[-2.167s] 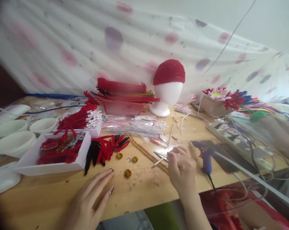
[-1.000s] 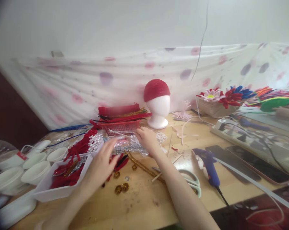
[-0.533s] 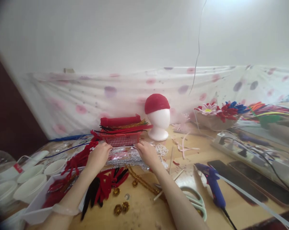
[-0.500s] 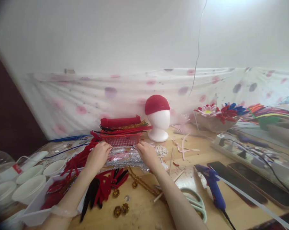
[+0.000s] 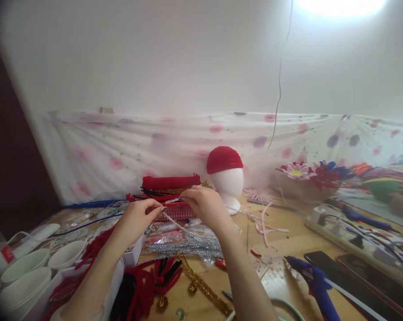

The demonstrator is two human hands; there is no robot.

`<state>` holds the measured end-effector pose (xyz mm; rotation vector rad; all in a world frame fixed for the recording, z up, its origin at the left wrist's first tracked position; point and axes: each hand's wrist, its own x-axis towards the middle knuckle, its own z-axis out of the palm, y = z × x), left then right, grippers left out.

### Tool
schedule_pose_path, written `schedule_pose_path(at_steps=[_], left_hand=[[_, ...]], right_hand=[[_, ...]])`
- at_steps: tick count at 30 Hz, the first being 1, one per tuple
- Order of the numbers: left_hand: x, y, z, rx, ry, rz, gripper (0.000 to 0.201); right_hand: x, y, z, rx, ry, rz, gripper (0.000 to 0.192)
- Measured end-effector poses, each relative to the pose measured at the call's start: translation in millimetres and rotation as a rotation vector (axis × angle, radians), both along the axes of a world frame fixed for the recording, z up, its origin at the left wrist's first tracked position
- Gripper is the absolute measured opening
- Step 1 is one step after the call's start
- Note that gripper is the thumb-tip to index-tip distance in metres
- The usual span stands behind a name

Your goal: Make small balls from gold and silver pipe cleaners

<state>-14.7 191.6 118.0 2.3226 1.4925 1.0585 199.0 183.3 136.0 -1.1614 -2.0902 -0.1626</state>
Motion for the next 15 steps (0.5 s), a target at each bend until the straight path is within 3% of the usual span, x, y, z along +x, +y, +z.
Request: schedule_pose_path(at_steps=[6,8,10,13,15], left_hand=[[-9.6,19.4,-18.6,0.002,0.107,0.087,0.016],[-13.3,20.9,-19.6,0.038,0.102,0.126,0.033],[-19.5,19.9,-15.1,0.059,0.080,0.131,0.044],[-30.4,14.1,-1.8,0.073,0.005,0.108,0.024],[-34.3,7.6,7.1,0.061,-0.162,0.135,0.017]], right_hand=[[29.7,9.9,-1.6,-0.062,0.034,-0.151,0.022],[33.7,10.1,-1.3,-0.089,0.034,-0.164,0.023],[32.9,8.5,0.2,-0.116,0.029,-0.144,0.023],[25.4,3.8,3.9,-0.132,0.021,-0.088,0.020],[18.6,-0.5,6.4,-0.128,0.027,-0.041,0.017]])
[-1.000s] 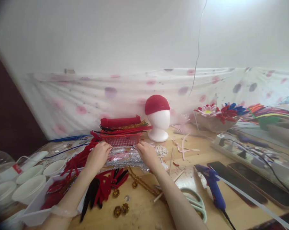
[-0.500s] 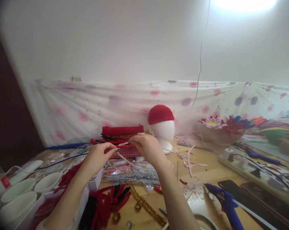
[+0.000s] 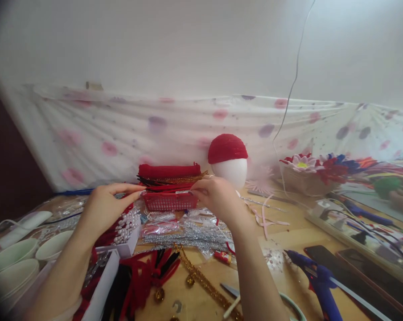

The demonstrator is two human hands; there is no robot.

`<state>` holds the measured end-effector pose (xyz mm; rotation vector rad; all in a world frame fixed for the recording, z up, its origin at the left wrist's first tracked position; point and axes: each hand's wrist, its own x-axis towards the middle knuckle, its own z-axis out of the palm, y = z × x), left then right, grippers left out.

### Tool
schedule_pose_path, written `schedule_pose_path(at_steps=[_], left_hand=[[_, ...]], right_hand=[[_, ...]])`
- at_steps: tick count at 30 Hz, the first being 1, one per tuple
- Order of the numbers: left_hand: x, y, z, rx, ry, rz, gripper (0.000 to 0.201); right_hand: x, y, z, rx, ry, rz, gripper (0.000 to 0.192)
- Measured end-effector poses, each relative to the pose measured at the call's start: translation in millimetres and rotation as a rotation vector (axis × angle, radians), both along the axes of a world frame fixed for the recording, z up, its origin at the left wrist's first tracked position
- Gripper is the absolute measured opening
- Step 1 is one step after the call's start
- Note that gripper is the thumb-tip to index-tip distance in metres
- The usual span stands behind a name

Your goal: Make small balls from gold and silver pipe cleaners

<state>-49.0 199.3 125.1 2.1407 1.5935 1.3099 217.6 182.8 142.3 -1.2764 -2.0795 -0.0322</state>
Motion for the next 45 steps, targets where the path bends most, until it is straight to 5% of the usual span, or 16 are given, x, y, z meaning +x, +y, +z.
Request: schedule_pose_path(at_steps=[3,7,12,17,25,30,35,40,45], left_hand=[[3.4,-10.5,7.1,-0.045,-0.176,-0.114,0.036],[16.9,-18.9,5.0,0.043,0.013,-0.354,0.021],[27.0,-24.3,-1.7,0.143,0.285,-0.247,0.018],[30.4,-25.4,-3.2,0.201,0.298,-0.169,0.020],[17.6,-20.4,8.4,-0.046,-0.309,-0.454,0.010],[35.3,-20.2,0.8,-0.181,-0.970,-0.470,0.011],[54.6,-19.9,-7.7,-0.163,-1.203,-0.414,0.016],[37.7,-16.8,-2.1,-0.158,-1.028,-0.407,0.012],[17.4,-17.4,4.4,0.039,-0.270,-0.405,0.009]], right_hand=[[-9.5,-7.2,2.3,0.012,0.011,0.065,0.015],[-18.6,-15.6,3.3,0.050,-0.024,0.151,0.015],[-25.6,-21.3,4.0,0.065,-0.060,0.208,0.016],[-29.2,-23.6,3.3,0.047,-0.094,0.181,0.016],[-28.7,-30.7,10.5,-0.096,0.080,0.275,0.022],[-48.7,-32.2,3.4,-0.044,0.123,0.271,0.020],[-73.9,-29.4,-9.3,-0.007,0.218,0.307,0.022],[-58.6,-28.6,-3.8,0.072,0.146,0.202,0.020],[-36.6,-22.4,0.8,0.175,0.007,0.155,0.025]])
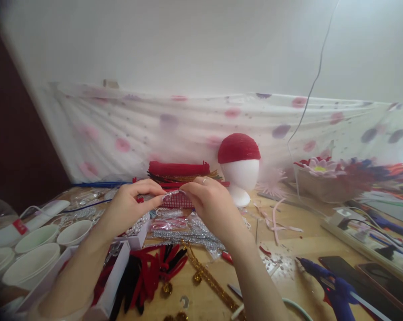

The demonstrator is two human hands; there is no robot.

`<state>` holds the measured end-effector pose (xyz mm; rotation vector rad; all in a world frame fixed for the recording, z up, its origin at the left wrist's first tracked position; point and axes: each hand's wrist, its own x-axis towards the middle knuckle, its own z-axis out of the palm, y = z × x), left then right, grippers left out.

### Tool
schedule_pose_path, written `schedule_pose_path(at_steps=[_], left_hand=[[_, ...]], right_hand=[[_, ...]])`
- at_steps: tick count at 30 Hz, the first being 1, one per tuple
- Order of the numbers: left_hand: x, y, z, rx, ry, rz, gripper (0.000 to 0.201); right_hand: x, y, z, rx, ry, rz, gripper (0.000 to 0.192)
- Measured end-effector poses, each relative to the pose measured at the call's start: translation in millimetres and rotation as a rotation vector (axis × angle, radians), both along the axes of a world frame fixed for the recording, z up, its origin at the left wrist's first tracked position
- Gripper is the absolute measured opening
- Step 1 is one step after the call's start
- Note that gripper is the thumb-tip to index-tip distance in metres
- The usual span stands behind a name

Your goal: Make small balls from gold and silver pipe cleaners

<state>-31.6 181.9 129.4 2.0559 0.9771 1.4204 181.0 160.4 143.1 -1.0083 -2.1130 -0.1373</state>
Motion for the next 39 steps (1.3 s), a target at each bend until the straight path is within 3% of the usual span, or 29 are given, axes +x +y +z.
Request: schedule_pose_path(at_steps=[6,11,18,22,26,28,30,34,39], left_hand=[[3.0,-4.1,-1.6,0.186,0.346,0.250,0.019],[3.1,-6.5,-0.2,0.257,0.377,0.191,0.018],[-0.6,-0.5,2.4,0.208,0.087,0.111,0.016],[8.3,2.5,-5.5,0.118,-0.252,0.083,0.012],[31.1,-2.3,-12.3,-0.098,-0.700,0.013,0.007],[40.7,-6.5,-13.4,-0.195,-0.830,-0.025,0.004],[45.3,-9.5,-14.5,-0.209,-0.851,-0.064,0.003],[41.5,-8.3,-18.1,-0.060,-0.727,-0.033,0.005],[25.2,-2.3,-12.8,0.033,-0.476,-0.054,0.008]], right_hand=[[-0.4,5.0,-3.2,0.104,-0.138,-0.070,0.027],[2.5,4.8,-1.3,0.117,-0.145,-0.072,0.027],[5.7,2.9,0.8,0.029,-0.037,-0.033,0.027],[-6.5,-0.7,-0.6,-0.060,0.027,0.067,0.022],[-28.3,-2.7,-8.3,-0.112,0.120,0.162,0.021],[-38.4,-3.3,-12.5,-0.116,0.160,0.195,0.021],[-44.8,-3.8,-15.0,-0.163,0.254,0.204,0.015],[-43.8,-4.9,-13.9,-0.243,0.470,0.216,0.004],[-28.3,-6.6,-5.6,-0.258,0.349,0.218,0.014]])
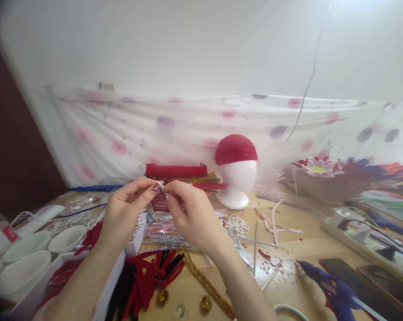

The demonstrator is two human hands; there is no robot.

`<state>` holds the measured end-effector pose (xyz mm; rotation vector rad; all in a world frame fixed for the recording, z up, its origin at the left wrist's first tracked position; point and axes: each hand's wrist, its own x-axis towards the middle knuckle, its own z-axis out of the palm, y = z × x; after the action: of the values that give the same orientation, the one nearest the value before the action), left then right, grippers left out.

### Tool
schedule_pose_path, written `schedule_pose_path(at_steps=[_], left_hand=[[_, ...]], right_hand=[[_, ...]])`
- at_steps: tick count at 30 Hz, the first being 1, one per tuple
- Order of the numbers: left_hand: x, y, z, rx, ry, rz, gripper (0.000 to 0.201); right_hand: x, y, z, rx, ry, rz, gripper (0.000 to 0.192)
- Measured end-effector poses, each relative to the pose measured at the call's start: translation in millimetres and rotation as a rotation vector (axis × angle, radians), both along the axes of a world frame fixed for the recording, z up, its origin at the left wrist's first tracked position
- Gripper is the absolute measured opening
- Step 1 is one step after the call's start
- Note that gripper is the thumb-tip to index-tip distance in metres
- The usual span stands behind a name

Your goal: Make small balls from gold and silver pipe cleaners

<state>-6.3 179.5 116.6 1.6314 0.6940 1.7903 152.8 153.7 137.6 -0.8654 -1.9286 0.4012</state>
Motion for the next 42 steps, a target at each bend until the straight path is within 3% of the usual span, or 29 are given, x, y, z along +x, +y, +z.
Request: schedule_pose_path(at_steps=[6,14,18,38,42], left_hand=[[-19.2,-5.5,15.6,0.291,0.386,0.061,0.029],[-26.2,-8.0,18.0,0.282,0.481,-0.016,0.031],[-24.1,-10.2,17.5,0.309,0.457,-0.010,0.031],[-23.0,-8.2,15.6,0.356,0.509,0.007,0.031],[-15.8,-6.2,10.3,0.338,0.453,0.073,0.027]], right_hand=[[16.5,1.9,5.8,-0.133,-0.120,0.116,0.021],[24.3,7.7,7.2,-0.469,0.094,0.404,0.018],[24.6,10.7,4.9,-0.551,0.207,0.505,0.017],[23.7,15.6,1.9,-0.548,0.143,0.421,0.019],[24.3,17.4,-1.3,-0.534,0.152,0.421,0.022]])
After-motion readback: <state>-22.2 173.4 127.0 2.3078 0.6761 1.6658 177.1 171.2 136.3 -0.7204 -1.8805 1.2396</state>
